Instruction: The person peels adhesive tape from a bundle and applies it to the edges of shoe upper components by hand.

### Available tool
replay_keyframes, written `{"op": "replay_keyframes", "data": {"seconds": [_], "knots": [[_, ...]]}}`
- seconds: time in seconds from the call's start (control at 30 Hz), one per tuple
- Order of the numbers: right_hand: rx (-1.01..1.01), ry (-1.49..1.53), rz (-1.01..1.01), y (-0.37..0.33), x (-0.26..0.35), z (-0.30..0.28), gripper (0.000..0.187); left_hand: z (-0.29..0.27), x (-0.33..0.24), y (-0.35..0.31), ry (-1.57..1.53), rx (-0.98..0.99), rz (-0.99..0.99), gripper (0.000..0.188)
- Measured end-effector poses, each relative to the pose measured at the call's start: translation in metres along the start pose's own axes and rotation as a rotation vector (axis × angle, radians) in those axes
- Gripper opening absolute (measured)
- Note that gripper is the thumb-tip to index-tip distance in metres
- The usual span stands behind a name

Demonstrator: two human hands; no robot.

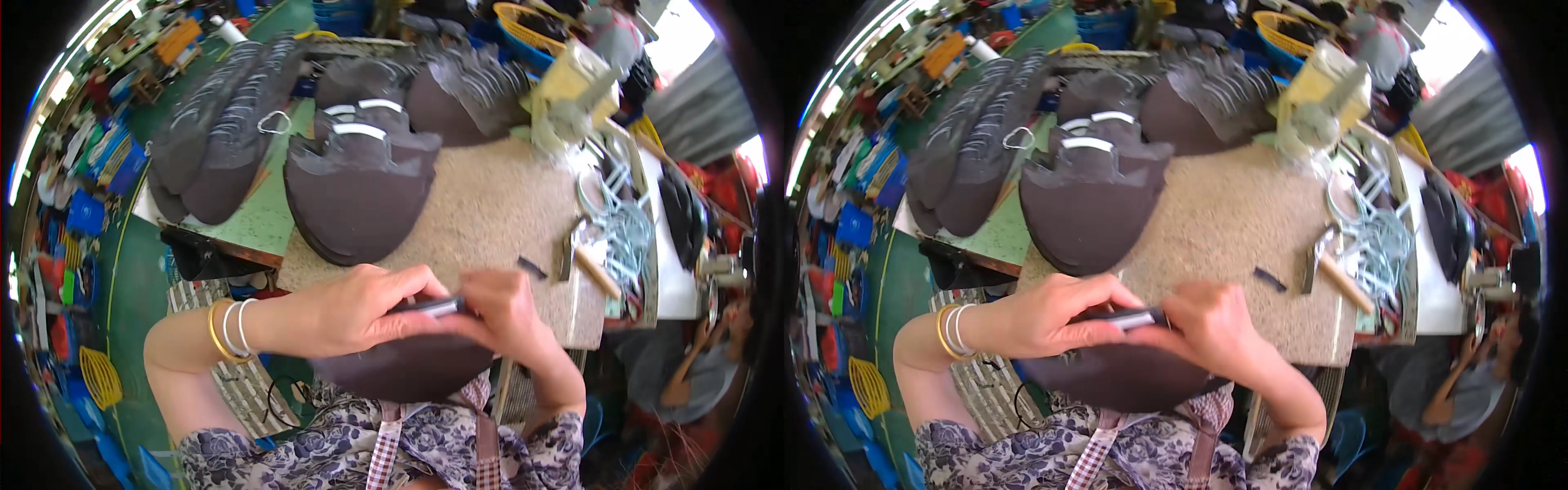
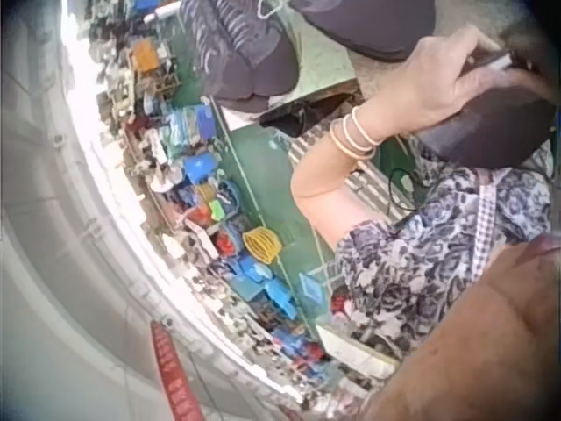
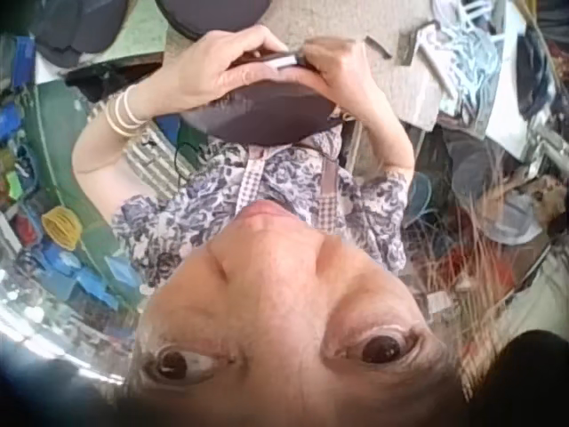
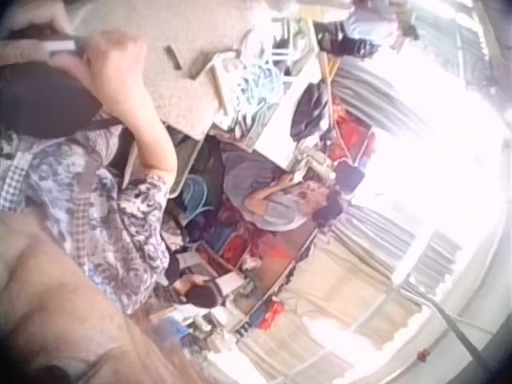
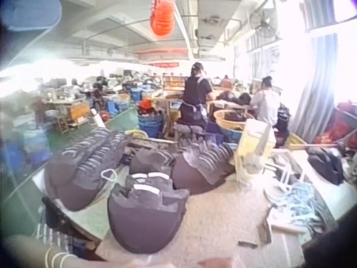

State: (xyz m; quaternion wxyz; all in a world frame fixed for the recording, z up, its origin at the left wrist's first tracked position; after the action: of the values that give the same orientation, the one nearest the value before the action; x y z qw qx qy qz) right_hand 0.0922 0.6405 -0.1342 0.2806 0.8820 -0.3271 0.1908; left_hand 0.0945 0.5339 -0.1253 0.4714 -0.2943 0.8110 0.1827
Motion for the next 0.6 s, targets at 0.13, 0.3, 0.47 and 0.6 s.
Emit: {"op": "replay_keyframes", "data": {"seconds": [0.13,0.3,0.47,0.6], "knots": [[-0.023,0.096,-0.213,-0.010,0.016,-0.005,0.043,0.055,0.052,-0.013,-0.881,0.467,-0.457,0.049],[-0.035,0.038,-0.128,0.006,0.004,-0.003,0.040,0.042,0.049,0.007,-0.724,0.595,-0.404,0.051],[-0.104,-0.160,0.371,-0.019,-0.060,0.019,0.028,-0.024,0.036,0.057,0.542,-0.124,0.074,0.028],[-0.035,-0.246,0.569,-0.051,-0.076,0.035,0.020,0.018,0.049,0.051,0.706,-0.282,0.354,0.033]]}}
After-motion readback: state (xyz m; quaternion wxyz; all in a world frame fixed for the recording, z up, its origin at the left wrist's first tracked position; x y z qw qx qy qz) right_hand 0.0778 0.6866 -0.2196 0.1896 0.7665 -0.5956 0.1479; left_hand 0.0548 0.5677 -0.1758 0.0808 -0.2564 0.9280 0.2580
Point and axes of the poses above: each hand's wrist, its own y-axis towards the middle knuckle, its own z-axis out of the palm, x = y × z, the point moved 9 cm from there along y, towards the middle knuckle, and after that the axes turned 2 degrees about y, right-handed, at the moved point
